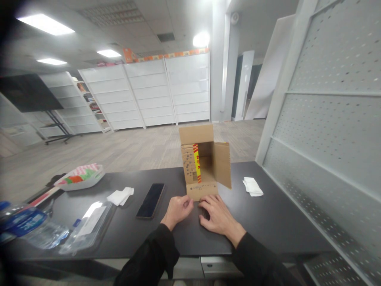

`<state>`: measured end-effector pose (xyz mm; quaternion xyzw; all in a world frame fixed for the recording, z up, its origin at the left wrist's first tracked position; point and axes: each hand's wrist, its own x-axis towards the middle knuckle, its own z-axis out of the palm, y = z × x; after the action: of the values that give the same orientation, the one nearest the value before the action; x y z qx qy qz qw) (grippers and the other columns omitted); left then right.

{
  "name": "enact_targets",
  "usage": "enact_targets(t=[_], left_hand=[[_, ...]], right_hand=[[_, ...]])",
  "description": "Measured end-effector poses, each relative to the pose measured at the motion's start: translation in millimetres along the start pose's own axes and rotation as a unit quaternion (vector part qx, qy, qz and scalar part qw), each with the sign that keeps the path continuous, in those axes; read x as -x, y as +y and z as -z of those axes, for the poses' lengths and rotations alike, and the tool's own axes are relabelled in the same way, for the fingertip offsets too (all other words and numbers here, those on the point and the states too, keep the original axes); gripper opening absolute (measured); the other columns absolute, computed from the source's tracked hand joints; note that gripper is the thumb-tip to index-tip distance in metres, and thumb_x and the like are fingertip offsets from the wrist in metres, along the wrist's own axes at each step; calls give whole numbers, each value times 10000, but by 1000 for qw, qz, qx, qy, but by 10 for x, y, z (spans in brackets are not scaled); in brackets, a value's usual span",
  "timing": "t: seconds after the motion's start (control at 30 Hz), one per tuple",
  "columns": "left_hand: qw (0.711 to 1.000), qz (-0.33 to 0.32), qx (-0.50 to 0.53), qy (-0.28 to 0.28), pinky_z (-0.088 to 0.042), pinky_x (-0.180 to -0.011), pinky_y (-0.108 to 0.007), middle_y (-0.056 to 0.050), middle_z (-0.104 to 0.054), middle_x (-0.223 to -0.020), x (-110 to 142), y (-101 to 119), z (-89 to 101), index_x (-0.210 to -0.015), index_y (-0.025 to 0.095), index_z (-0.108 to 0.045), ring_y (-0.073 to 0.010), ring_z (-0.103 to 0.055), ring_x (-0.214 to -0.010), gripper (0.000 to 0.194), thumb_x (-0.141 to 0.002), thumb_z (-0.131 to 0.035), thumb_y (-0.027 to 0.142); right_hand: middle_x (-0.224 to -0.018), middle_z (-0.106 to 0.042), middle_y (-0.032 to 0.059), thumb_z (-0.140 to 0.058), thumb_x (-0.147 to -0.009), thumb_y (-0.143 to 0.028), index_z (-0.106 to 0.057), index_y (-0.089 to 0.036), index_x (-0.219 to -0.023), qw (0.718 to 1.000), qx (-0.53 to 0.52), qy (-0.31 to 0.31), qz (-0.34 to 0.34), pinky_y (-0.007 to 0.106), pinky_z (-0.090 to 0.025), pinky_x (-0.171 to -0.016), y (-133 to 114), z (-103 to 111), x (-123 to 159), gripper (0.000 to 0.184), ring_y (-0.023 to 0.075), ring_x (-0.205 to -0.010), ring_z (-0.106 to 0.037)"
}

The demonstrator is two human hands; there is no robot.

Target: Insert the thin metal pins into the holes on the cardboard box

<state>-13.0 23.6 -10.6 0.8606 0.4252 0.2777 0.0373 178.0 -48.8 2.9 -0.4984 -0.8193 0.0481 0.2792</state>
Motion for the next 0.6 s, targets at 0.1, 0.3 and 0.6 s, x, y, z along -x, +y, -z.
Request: enact_targets(t=[0.1, 0.3, 0.6], left_hand=[[1000, -2, 3, 2, -248, -521, -249, -6, -614, -525, 1, 2, 5, -589, 194, -576, -106, -555, -484, 318, -876, -495, 303], [1000, -5, 2, 6, -246, -521, -249, -3, -603, -513, 4, 1, 1, -583, 191, -562, -104, -552, -480, 321, -876, -497, 304], [1000, -7, 0, 10, -235, -519, -250, 2, -603, -512, -4, -1, -8, -581, 190, -555, -103, -547, -477, 312, -870, -508, 298]], right_hand=[[-1082, -640, 68, -604, -769, -231, -644, -224, -1025, 1000, -5, -4, 0, 408, -365, -920, -7, 5, -2, 259, 251, -1008, -542], [-1055, -643, 64, -601, -760, -222, -644, -221, -1021, 1000, -5, -8, -1, 404, -357, -921, -2, -5, -11, 264, 247, -995, -538], [-1059, -636, 71, -602, -730, -215, -643, -208, -1028, 1000, -5, -20, -6, 400, -342, -941, -5, -3, -15, 301, 252, -1011, -521]])
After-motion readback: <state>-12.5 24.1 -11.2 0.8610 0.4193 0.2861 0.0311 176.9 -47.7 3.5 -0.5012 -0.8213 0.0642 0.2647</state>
